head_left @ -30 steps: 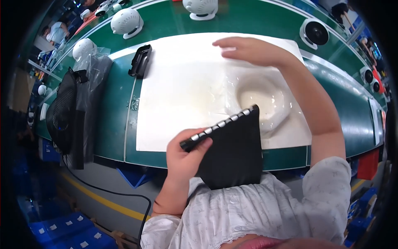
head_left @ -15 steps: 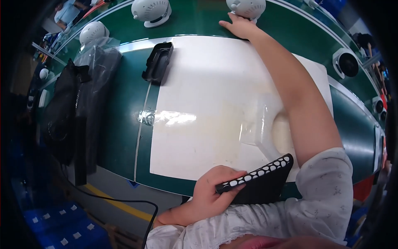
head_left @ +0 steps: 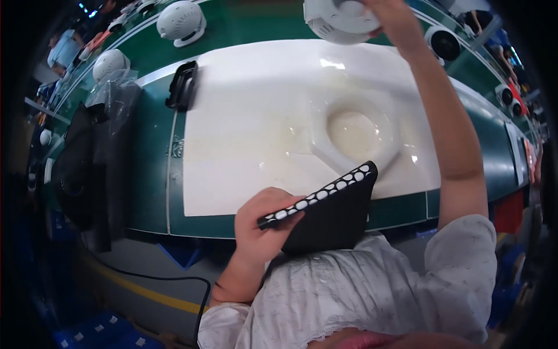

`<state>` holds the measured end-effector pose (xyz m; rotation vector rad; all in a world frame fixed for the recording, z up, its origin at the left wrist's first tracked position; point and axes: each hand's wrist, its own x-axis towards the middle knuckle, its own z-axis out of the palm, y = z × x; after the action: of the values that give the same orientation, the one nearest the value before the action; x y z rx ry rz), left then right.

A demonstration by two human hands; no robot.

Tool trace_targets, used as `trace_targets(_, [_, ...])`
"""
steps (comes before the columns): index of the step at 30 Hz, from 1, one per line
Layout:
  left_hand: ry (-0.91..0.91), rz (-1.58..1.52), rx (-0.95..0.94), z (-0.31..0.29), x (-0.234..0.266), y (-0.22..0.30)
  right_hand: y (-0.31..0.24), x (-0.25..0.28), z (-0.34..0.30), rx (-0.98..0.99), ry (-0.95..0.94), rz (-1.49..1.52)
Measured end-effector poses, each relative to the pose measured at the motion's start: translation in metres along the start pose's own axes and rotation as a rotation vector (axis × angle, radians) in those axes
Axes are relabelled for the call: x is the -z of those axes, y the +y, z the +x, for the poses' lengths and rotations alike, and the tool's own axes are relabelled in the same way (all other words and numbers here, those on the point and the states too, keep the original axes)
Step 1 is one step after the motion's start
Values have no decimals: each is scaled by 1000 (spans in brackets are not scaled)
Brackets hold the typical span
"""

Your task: Installing small circular parts into a white housing on a factory assembly line.

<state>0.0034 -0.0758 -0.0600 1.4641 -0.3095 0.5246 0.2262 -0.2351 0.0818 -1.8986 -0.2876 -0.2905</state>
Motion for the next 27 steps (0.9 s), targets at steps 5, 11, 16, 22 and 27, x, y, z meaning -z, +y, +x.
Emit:
trace_targets(5, [-112,-45,-105,1,-8,5,21,73,-66,74,-209,288])
trace_targets(11, [-116,-98,-91,6,-24,5,39,61,-127,-33,-326,299])
trace_targets(16, [-124,-113,-75,5,-25,-2,72,77,-171,273,-158,323])
trace_targets(22, [-37,-168,119,4,-33,7,68,68,-200,338,-257,225])
trace_targets(27, [-32,-96,168,4,-35,12,68,72,-192,562,-299,2])
